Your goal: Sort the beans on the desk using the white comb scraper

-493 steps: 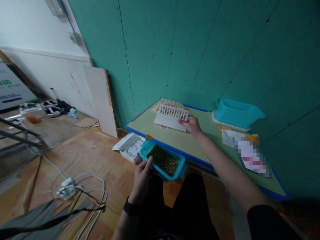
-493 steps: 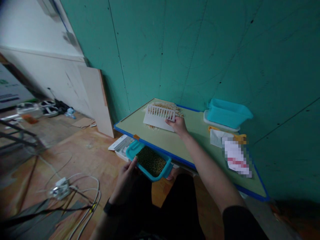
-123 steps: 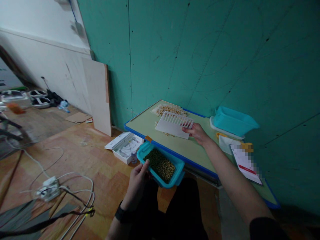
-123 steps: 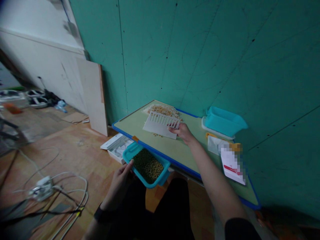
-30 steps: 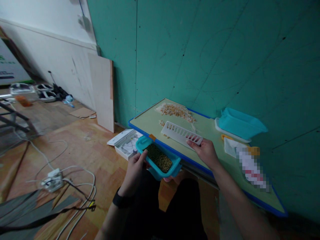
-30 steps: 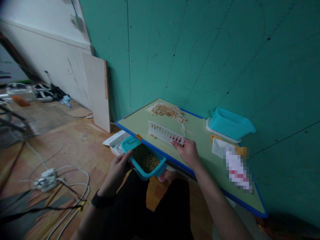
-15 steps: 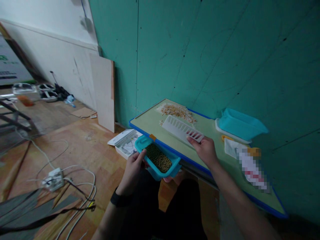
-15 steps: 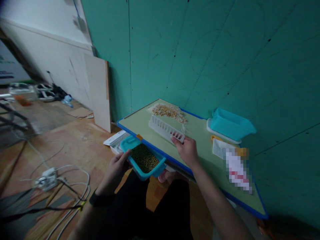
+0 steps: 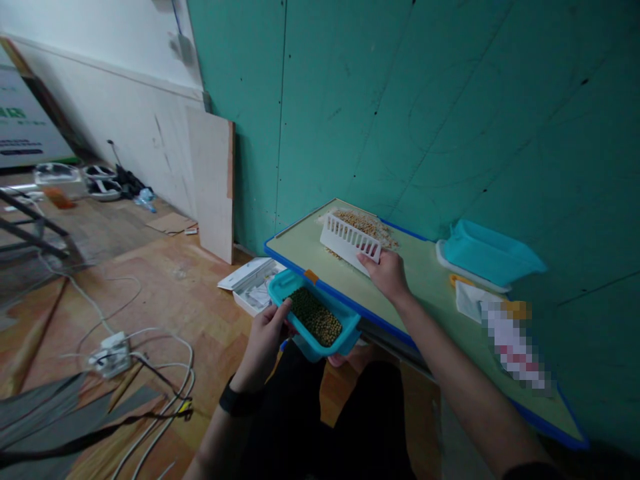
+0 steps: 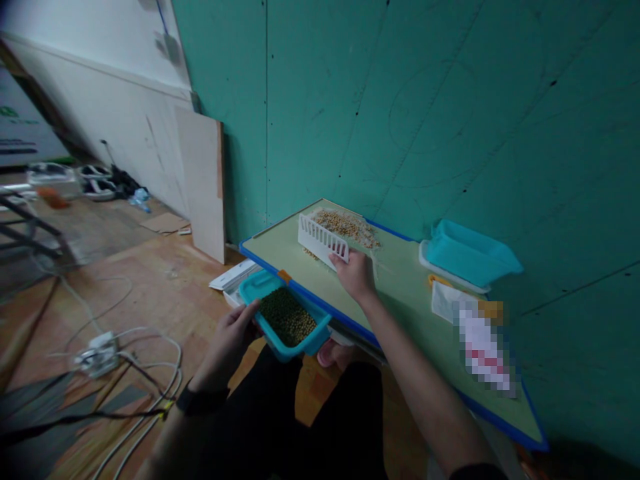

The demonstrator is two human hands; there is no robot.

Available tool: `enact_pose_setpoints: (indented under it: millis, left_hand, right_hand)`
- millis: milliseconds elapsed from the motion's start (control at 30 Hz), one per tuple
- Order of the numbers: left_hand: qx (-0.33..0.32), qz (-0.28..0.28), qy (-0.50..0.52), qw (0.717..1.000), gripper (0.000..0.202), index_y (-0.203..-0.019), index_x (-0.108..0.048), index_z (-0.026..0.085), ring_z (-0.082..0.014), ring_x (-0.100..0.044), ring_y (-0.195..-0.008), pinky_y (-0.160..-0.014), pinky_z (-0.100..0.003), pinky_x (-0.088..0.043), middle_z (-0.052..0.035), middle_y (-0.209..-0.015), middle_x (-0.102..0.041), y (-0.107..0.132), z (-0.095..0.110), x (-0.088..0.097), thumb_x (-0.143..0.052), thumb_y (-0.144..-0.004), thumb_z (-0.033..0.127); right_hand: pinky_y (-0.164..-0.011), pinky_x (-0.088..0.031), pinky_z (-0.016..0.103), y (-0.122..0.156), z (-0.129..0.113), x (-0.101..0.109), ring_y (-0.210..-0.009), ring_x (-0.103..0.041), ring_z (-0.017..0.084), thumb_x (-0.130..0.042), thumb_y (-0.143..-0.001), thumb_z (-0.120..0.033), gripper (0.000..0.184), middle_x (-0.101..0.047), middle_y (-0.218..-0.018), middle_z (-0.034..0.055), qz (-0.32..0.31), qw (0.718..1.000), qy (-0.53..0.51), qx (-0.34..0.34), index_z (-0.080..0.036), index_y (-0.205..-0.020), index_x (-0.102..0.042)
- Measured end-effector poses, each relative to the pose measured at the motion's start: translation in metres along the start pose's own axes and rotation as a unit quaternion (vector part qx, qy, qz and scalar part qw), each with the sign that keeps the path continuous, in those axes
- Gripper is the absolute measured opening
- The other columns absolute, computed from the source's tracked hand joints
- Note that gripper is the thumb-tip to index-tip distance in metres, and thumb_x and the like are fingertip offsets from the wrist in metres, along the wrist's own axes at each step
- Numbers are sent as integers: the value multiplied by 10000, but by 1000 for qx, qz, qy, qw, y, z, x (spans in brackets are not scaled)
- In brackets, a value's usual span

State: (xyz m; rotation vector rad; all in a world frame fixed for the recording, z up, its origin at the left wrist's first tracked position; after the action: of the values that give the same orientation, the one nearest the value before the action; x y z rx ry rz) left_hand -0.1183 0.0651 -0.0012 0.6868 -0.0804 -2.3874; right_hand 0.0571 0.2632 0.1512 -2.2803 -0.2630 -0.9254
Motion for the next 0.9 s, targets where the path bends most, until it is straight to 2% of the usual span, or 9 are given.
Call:
enact_pose_setpoints:
  millis: [133,300,500,667,900]
  left_hand:
    - [-13,-4,-3,1000,469,-606,-581,168,-97,-516,-432,-462,-217,-437,18,-485,-582,0,-2,2,-822,-682,563]
    - [-11,-7,3,1000,463,-617,-592,166,-106,-534,-441,-461,-221,-436,12,-497,-595,-1,-3,2,-829,-674,560]
    - [-11,-11,-1,1000,449,-635,-605,165,-118,-554,-469,-487,-239,-472,6,-518,-604,0,0,1,-833,-667,551]
    - [-3,-8,5,1000,462,-634,-606,162,-114,-544,-458,-478,-238,-466,7,-508,-596,-1,0,2,-843,-638,559]
    - [-10,-8,-2,1000,454,-624,-606,161,-115,-549,-465,-484,-237,-462,2,-515,-601,1,2,2,-831,-667,553]
  right_hand:
    - [-708,-549,356,-1,2,0,-799,-743,301,-665,-813,-376,252,-785,-852,137,8,1000,-5,3,-156,-851,-781]
    - [-753,-557,358,0,-3,-5,-843,-744,291,-662,-817,-346,234,-790,-915,122,-6,999,-39,10,-168,-909,-783]
    - [-733,-559,347,1,-5,-5,-805,-746,279,-673,-814,-360,233,-788,-858,115,-4,999,-39,9,-167,-881,-785]
    - [-749,-564,358,-1,1,-4,-820,-747,282,-670,-814,-367,238,-791,-867,109,3,998,-55,5,-174,-888,-788]
    - [-804,-564,370,-1,7,-6,-865,-748,281,-664,-816,-369,258,-792,-913,109,3,998,-65,7,-173,-927,-787]
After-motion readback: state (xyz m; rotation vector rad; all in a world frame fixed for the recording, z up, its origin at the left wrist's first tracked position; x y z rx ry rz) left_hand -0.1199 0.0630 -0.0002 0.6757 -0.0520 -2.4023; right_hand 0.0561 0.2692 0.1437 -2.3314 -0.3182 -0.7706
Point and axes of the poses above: each hand's wrist, its own y-axis away from the middle knuckle, its own x-axis out of the back of the hand, z = x × y, the point moved 7 cm from there along -y, towards the middle knuckle
